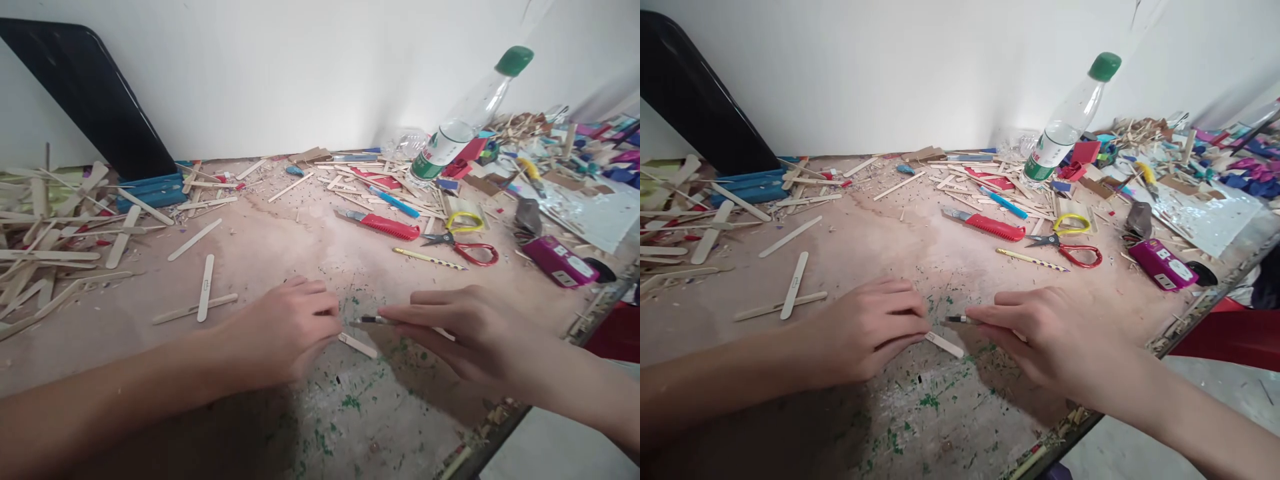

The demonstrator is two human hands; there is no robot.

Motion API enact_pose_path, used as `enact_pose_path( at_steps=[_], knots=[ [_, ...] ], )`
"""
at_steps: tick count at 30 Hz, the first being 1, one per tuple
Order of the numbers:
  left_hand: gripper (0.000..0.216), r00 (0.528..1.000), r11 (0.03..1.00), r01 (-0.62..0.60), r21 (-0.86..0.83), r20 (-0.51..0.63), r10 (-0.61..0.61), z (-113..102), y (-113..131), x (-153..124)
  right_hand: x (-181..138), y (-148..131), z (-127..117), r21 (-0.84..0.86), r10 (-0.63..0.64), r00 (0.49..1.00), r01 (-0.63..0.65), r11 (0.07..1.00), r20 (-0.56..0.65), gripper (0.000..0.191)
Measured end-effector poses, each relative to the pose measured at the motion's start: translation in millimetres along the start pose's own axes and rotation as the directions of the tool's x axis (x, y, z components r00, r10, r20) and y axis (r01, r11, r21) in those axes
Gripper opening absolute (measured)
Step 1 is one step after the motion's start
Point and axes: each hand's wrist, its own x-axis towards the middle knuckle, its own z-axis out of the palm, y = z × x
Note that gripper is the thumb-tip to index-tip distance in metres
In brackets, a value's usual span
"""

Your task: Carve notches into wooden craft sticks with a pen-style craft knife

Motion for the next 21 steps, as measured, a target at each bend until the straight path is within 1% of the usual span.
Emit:
enact_pose_path(
  at_steps=[3, 5, 8, 12, 14, 17, 21],
  knots=[
    [0.025, 0.995, 0.996, 0.062, -0.061, -0.075, -0.067, 5, -2, 1, 5, -1, -1, 0.009, 0.017, 1.0, -0.017, 1.0, 0.009, 0.03],
    [0.026, 0.991, 0.993, 0.081, -0.081, -0.101, -0.089, 9, -2, 0, 9, -3, -1, 0.009, 0.023, 0.999, -0.023, 1.0, 0.031, 0.032],
    [0.027, 0.989, 0.992, 0.082, -0.094, -0.112, -0.093, 11, -1, -1, 12, -2, -2, 0.006, 0.02, 0.998, -0.02, 1.0, 0.054, 0.032],
    [0.026, 0.988, 0.992, 0.067, -0.104, -0.129, -0.081, 7, -1, -2, 11, 2, 0, -0.039, 0.038, 0.998, -0.036, 0.999, 0.048, 0.03],
    [0.028, 0.991, 0.996, 0.043, -0.074, -0.123, -0.052, 4, -1, -2, 11, 6, 1, -0.066, 0.035, 0.998, -0.031, 0.997, 0.051, 0.031],
    [0.037, 0.995, 1.0, -0.004, 0.028, -0.101, 0.007, 3, -3, -2, 13, 10, 2, -0.097, 0.023, 0.998, -0.018, 0.995, 0.056, 0.032],
    [0.041, 0.991, 0.99, -0.038, 0.133, -0.125, 0.055, 5, -6, -2, 18, 14, 3, -0.108, 0.008, 0.999, -0.004, 0.994, 0.045, 0.03]
  ],
)
